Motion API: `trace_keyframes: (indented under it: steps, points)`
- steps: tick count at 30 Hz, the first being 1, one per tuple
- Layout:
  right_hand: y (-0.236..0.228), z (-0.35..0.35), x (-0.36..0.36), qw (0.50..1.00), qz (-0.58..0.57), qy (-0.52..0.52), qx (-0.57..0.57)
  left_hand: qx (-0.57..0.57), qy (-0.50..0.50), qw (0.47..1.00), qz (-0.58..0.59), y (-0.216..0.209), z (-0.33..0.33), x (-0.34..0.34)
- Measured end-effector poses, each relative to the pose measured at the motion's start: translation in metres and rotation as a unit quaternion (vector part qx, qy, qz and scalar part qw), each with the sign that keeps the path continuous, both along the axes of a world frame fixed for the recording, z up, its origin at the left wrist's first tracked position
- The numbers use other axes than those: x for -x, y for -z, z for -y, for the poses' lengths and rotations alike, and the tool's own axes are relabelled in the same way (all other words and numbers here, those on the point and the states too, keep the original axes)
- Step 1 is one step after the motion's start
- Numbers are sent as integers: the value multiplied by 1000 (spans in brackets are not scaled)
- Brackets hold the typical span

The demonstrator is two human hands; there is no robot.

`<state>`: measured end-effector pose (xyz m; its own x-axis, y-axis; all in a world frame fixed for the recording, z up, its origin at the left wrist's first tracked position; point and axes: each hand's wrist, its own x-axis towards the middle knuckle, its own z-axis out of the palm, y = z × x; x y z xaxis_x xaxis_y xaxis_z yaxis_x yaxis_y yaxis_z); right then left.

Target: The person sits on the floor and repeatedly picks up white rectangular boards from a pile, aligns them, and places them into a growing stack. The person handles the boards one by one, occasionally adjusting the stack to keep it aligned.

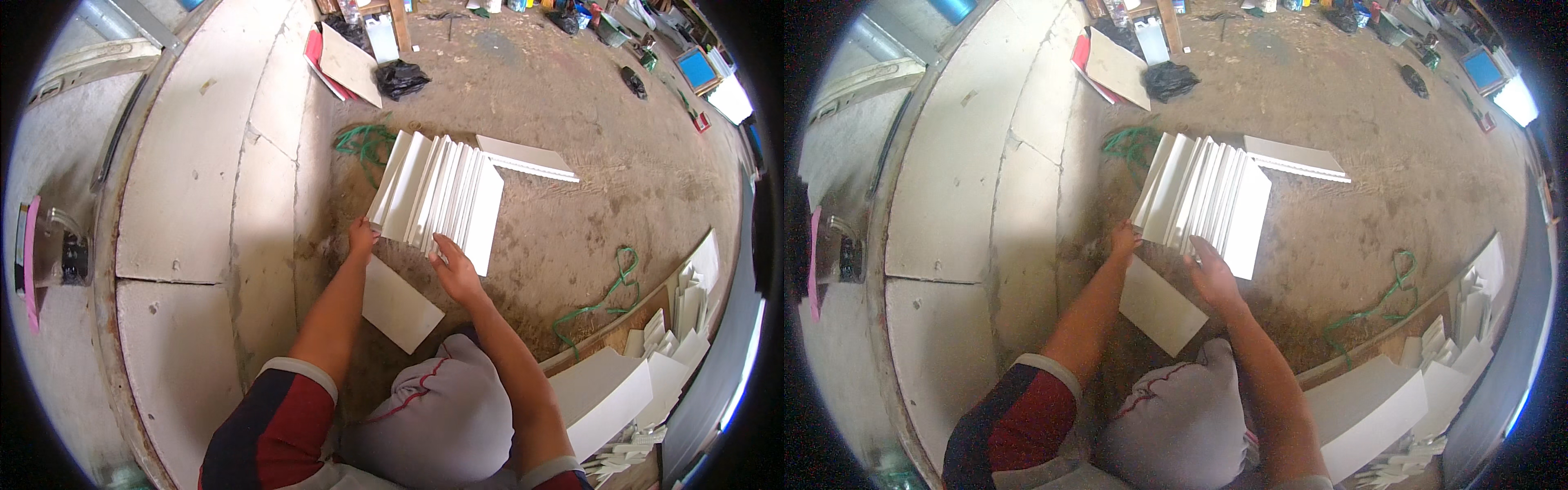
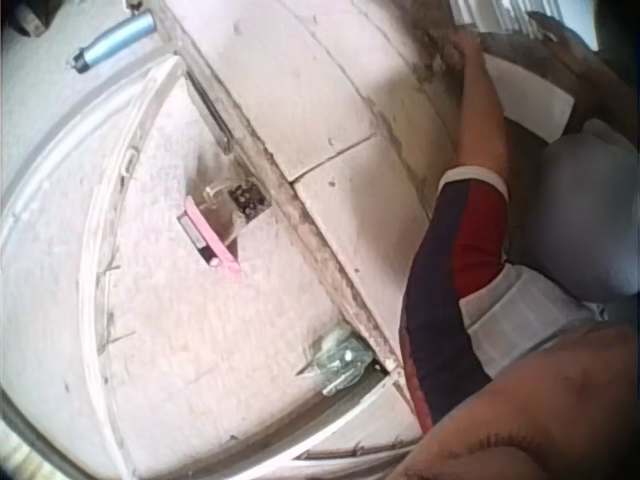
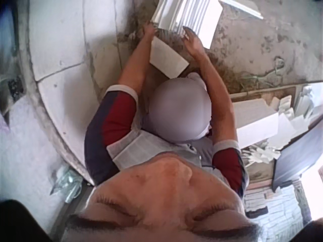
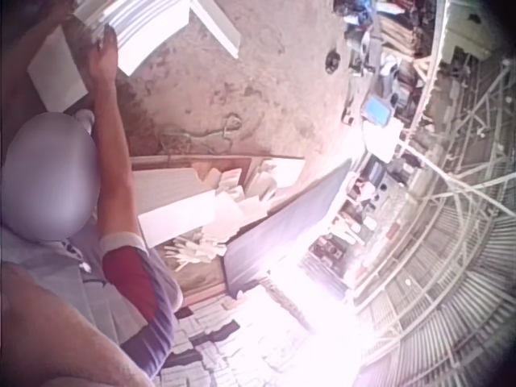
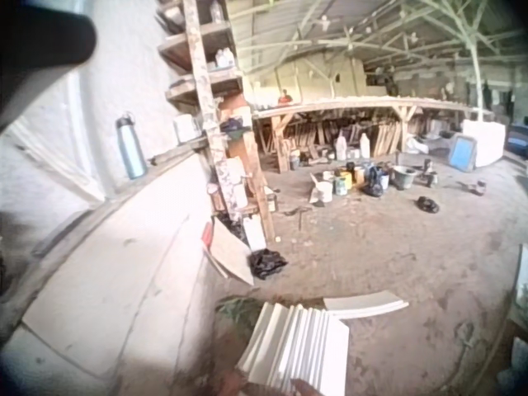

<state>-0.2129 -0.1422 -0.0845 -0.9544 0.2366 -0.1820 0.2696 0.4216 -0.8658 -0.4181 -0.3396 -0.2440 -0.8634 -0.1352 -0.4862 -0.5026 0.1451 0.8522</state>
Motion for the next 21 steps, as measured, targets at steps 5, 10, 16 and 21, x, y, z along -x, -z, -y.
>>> trace_keyframes:
  steps: [5,10,16,21]
  points:
    - [15,-3,9,999,-12,21,31,-141,57,984,89,-45,-13,1]
    - [15,1,19,999,8,36,34,-33,162,986,-14,-52,-21,2]
    - [19,7,10,997,11,43,56,223,91,912,-330,-112,-19,-26]
    - [3,1,3,992,3,82,100,144,31,875,-461,-166,-13,-45]
